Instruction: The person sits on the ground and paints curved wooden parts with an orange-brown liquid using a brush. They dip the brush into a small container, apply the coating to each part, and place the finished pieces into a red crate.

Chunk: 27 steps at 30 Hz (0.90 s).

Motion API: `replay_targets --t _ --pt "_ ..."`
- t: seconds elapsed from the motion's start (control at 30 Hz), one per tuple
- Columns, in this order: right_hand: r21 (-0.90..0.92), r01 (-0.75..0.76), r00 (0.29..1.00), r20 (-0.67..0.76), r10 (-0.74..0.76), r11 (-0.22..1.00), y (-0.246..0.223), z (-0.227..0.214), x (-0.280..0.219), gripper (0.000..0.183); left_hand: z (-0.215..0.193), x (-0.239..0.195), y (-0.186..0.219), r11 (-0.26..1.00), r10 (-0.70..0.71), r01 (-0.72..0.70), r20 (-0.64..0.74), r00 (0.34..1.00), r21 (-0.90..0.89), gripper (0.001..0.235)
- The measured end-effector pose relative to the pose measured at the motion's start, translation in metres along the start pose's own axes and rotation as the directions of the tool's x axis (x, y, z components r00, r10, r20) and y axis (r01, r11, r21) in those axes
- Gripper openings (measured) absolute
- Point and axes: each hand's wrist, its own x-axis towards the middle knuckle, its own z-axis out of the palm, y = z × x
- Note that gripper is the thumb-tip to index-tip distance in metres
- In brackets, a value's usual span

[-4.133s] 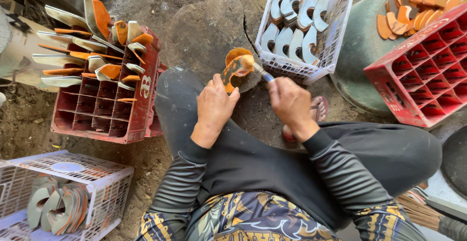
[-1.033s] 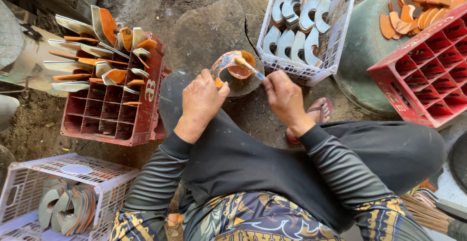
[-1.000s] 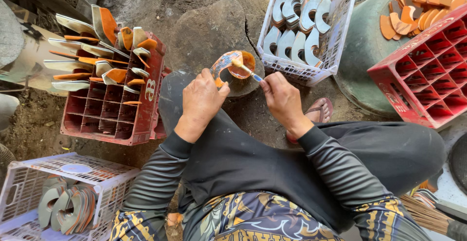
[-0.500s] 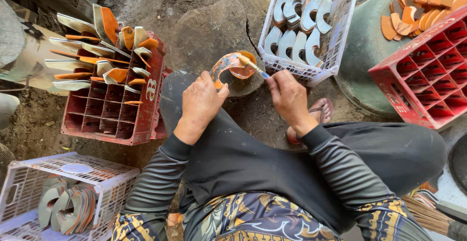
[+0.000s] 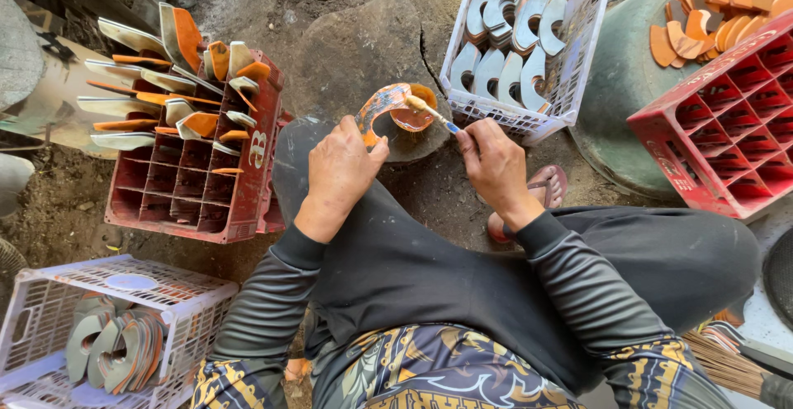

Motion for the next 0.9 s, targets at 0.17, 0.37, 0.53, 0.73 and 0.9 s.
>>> replay_targets --t 0.17,0.37,0.53,0.73,0.9 --pt "-0.001 0.022 1.000 0.022 -0.022 1.000 -0.003 0.004 -0.001 0.018 0.001 0.001 0.006 1.000 0.002 -0.002 -0.009 1.000 -0.013 0.047" --pt "0.009 -0.042 0.999 -0.013 0.042 0.999 0.003 -0.003 0.003 0.017 -0.002 0.001 0.006 1.000 0.013 -0.013 -0.012 1.000 -0.013 0.047" --pt "0.011 -0.011 0.999 0.037 0.011 1.000 -0.011 0.006 -0.003 0.019 0.003 0.000 0.012 0.999 0.038 -0.038 -0.020 0.999 -0.010 0.046" --pt "-0.001 -0.041 0.999 -0.013 0.041 0.999 -0.002 0.005 0.002 0.020 0.005 -0.003 0.016 0.994 0.109 -0.109 -0.057 0.992 -0.001 0.044" --pt "-0.009 -0.078 0.997 -0.022 0.078 0.997 0.005 0.002 0.004 0.021 0.002 -0.003 0.014 0.994 0.111 -0.110 -0.065 0.992 0.021 0.045"
